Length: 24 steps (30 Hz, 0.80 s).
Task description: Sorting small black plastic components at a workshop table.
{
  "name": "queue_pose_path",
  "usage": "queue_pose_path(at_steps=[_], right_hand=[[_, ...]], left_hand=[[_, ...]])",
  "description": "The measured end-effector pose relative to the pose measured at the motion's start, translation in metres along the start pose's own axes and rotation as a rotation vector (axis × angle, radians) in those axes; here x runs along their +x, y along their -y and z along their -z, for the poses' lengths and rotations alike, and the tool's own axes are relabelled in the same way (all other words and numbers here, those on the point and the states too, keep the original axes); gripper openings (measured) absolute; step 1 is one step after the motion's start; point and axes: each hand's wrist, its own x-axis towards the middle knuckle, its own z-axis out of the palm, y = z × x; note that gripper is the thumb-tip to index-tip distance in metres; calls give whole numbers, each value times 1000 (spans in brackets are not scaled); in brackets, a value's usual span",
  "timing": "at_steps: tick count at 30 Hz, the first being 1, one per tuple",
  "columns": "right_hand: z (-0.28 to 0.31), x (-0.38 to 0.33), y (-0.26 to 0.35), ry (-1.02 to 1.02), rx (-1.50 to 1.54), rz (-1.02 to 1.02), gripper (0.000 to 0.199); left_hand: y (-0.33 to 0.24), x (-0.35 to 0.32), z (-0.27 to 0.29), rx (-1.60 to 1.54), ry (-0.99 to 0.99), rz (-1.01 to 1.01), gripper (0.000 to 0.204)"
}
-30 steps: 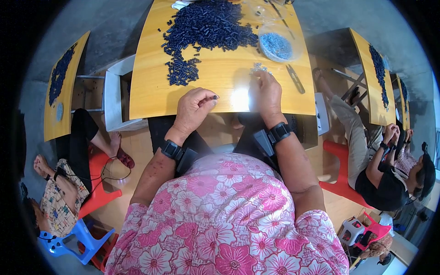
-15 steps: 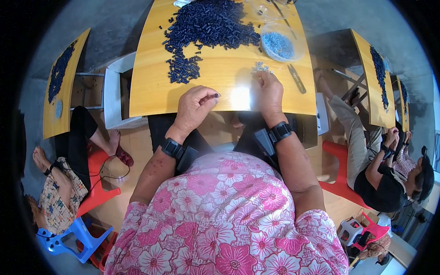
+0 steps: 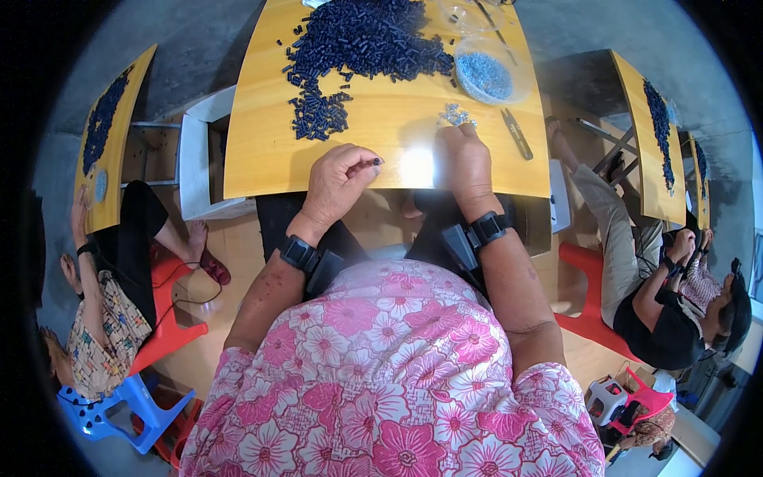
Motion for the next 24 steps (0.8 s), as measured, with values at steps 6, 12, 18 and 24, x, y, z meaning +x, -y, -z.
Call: queue_pose_path(at_steps=[6,12,18,24], right_hand=[[6,1,9,165,-218,48,5],[6,-1,4,160,-175,155,3],[9,3,11,188,-125,188,8],[8,1,16,172,-81,156,22]], left_hand=[[1,0,-1,-4,-3,3,12],[-1,-1,-1,-8,5,14,10],[4,-1,-1,15,-2,-7,10],[5,0,-3,-13,-2,5,10]])
